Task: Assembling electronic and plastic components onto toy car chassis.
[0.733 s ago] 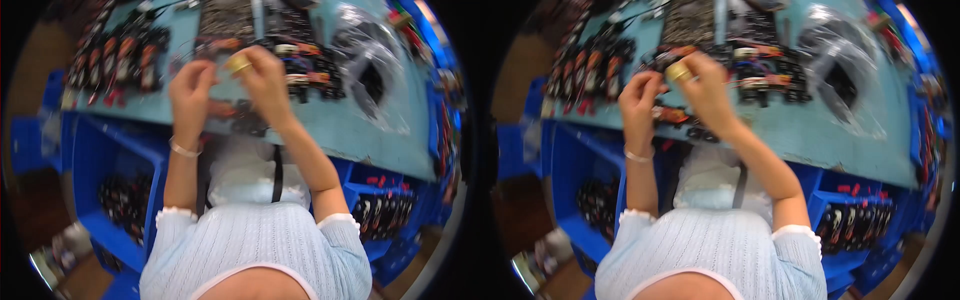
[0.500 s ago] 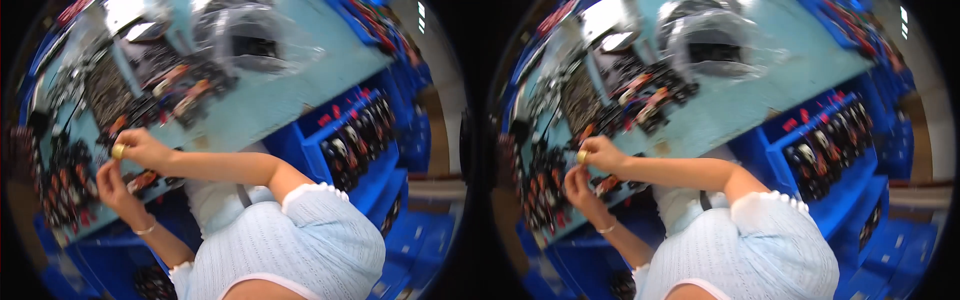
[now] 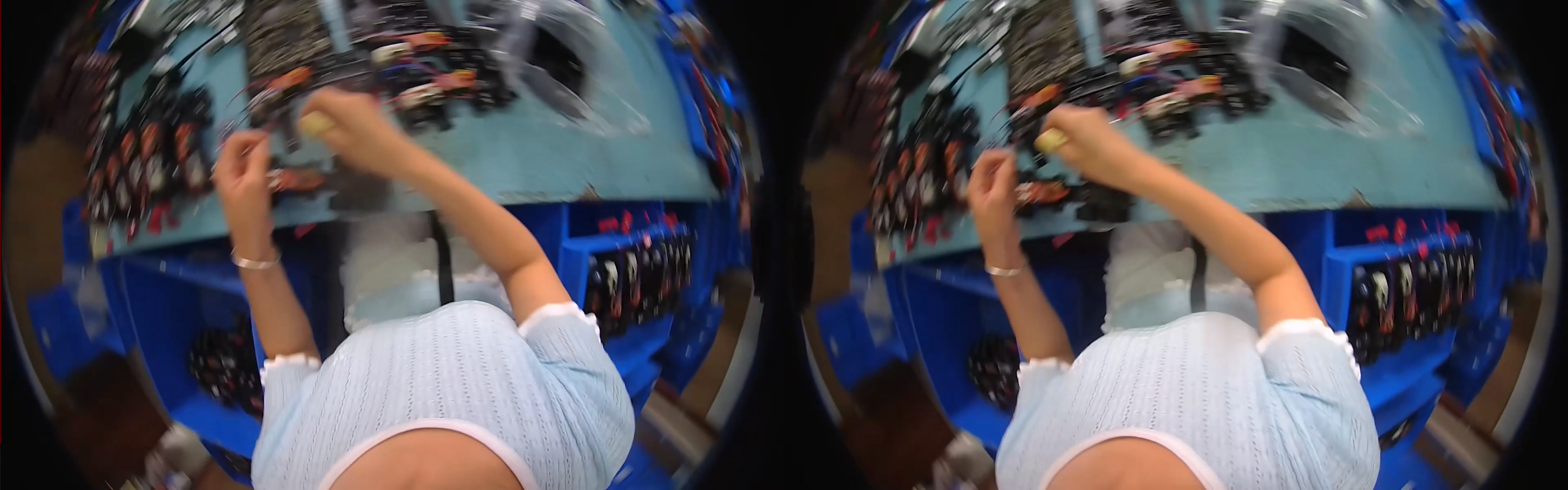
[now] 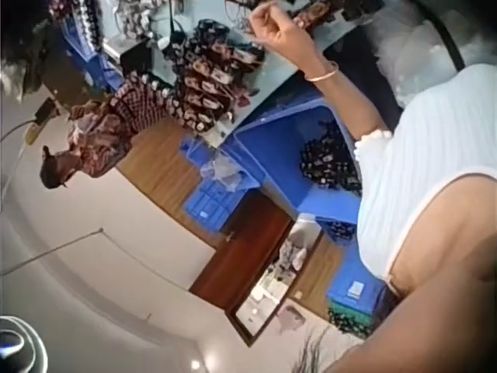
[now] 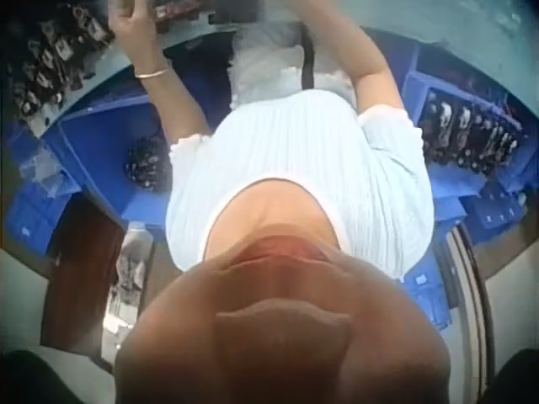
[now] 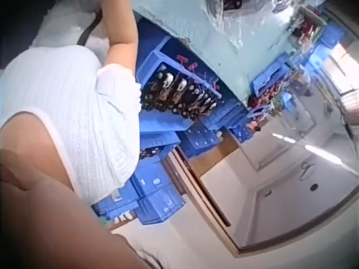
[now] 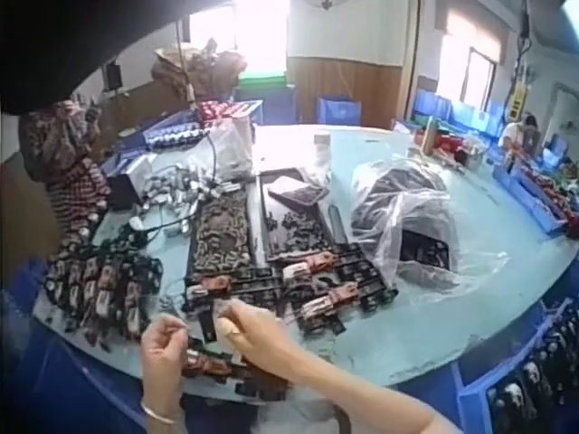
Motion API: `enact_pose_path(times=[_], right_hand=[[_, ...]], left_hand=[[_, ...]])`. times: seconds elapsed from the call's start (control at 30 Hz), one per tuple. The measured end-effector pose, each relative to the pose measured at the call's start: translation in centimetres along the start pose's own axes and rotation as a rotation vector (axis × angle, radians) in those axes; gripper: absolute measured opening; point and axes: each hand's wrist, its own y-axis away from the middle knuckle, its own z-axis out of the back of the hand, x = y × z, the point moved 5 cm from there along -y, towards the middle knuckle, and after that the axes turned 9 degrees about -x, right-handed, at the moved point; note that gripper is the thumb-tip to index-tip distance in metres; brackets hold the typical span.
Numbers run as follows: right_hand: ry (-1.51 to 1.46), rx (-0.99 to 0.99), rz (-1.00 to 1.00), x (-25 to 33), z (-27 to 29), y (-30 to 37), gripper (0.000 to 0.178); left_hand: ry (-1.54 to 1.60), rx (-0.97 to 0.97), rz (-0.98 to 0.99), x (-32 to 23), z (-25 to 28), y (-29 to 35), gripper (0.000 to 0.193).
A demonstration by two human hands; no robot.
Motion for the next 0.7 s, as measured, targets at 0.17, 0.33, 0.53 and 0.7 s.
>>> enact_pose_path(times=[0.17, 0.33, 0.53, 0.7], right_hand=[[0.047, -0.116, 0.211, 5.0, 2.8, -1.2, 0.034], [0.239, 0.163, 0.334, 4.7, 3.4, -1.6, 0.036], [-0.006, 0.03, 0.13, 5.4, 4.3, -1.3, 0.027], [-0.208, 0.031, -0.224, 4.2, 4.2, -0.6, 0.022]], left_hand=[[0.192, 0.112, 0.157, -1.9, -1.2, 1.4, 0.007], [-0.011, 0.148, -0.094, -2.6, -2.7, 1.5, 0.008], [-0.194, 0.069, -0.469, -4.8, -4.9, 2.3, 0.006], [0.024, -0.052, -0.224, -4.3, -5.6, 2.9, 0.007]])
